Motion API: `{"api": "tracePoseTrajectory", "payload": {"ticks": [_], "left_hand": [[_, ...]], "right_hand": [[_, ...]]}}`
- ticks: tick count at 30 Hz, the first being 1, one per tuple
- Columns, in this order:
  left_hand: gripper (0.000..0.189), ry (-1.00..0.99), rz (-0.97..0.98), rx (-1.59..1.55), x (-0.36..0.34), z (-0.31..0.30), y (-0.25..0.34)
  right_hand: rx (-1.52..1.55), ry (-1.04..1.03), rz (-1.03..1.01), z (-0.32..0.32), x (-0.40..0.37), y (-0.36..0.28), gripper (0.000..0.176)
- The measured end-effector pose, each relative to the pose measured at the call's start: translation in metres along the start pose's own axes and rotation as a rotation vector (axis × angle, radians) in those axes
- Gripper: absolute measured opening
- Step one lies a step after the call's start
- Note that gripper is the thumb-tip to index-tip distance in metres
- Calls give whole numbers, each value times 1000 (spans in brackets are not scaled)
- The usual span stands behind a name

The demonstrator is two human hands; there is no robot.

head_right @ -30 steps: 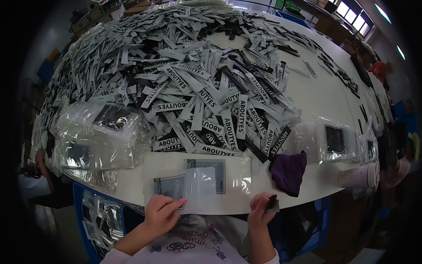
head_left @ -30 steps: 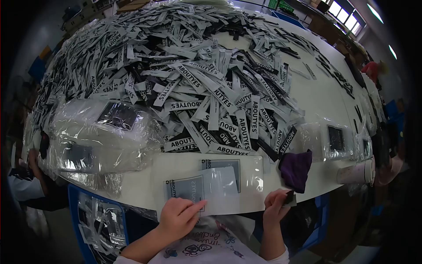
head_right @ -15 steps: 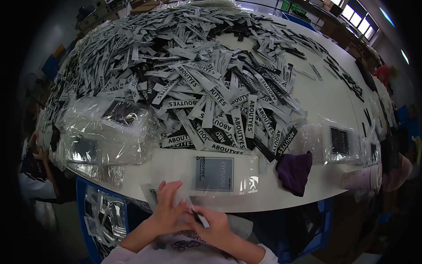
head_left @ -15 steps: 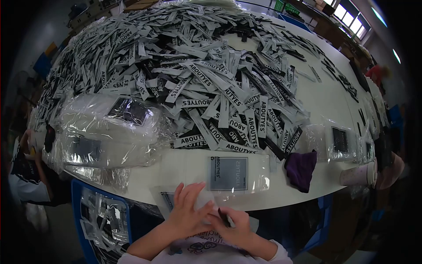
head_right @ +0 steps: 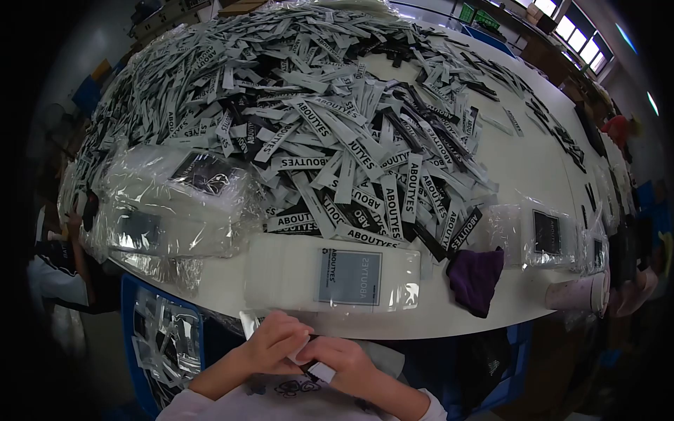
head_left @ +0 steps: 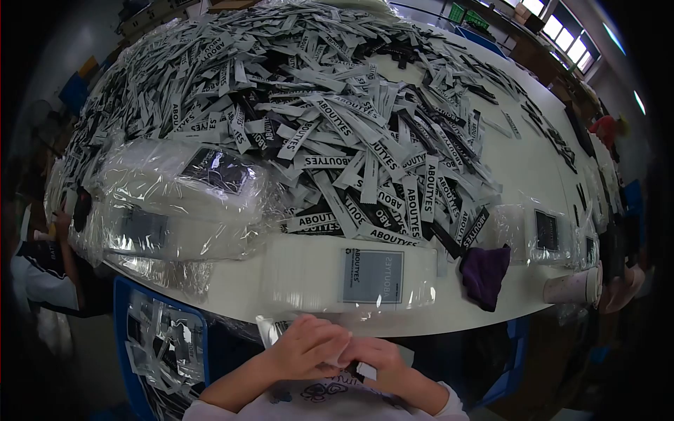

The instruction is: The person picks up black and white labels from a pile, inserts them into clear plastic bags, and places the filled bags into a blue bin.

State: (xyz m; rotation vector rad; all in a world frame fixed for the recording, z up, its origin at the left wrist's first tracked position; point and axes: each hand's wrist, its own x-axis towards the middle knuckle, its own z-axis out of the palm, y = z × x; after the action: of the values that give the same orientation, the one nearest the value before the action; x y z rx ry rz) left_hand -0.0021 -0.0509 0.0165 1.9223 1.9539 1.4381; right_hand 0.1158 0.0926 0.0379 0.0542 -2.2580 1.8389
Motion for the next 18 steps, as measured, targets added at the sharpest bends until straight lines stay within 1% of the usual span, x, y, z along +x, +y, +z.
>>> {"api": "tracePoseTrajectory", "payload": {"ticks": [1, 3, 5, 6, 8, 9, 10, 12, 13, 15, 16, 17, 18], "left_hand": [[61, 1, 0, -1, -1, 1, 1], [59, 20, -124, -99, -4, 2, 4], [58, 9, -142, -96, -2, -3, 3], [58, -4, -162, -94, 0, -6, 2], [60, -23, -140, -86, 4, -10, 0], [62, -45, -114, -81, 5, -11, -1], [62, -44, -115, -83, 4, -8, 0], [67, -38, -257, -305, 2, 1, -1], [67, -35, -257, -304, 2, 0, -2], [71, -129, -189, -90, 2, -5, -6], [71, -127, -191, -87, 4, -8, -6], [75, -151, -217, 48, 6, -12, -5], [79, -177, -241, 180, 7, -13, -4]], "right_hand": [[-20, -17, 15, 0, -2, 5, 17], [-40, -32, 34, -2, -3, 5, 17], [-26, -95, 221, -9, 5, -3, 16], [-25, -102, 222, -10, 9, -7, 16], [135, -61, 257, -12, 14, -13, 19], [136, -61, 258, -11, 11, -8, 19], [153, -8, 334, -9, 6, 5, 21], [123, 116, 445, -9, 0, 23, 24], [122, 113, 444, -11, 0, 24, 24], [-238, 197, 186, -16, 5, 20, 25], [-18, 333, 161, -16, -4, 28, 28], [204, 467, 137, -16, -15, 36, 31], [752, 551, -86, -18, -13, 33, 25]]}}
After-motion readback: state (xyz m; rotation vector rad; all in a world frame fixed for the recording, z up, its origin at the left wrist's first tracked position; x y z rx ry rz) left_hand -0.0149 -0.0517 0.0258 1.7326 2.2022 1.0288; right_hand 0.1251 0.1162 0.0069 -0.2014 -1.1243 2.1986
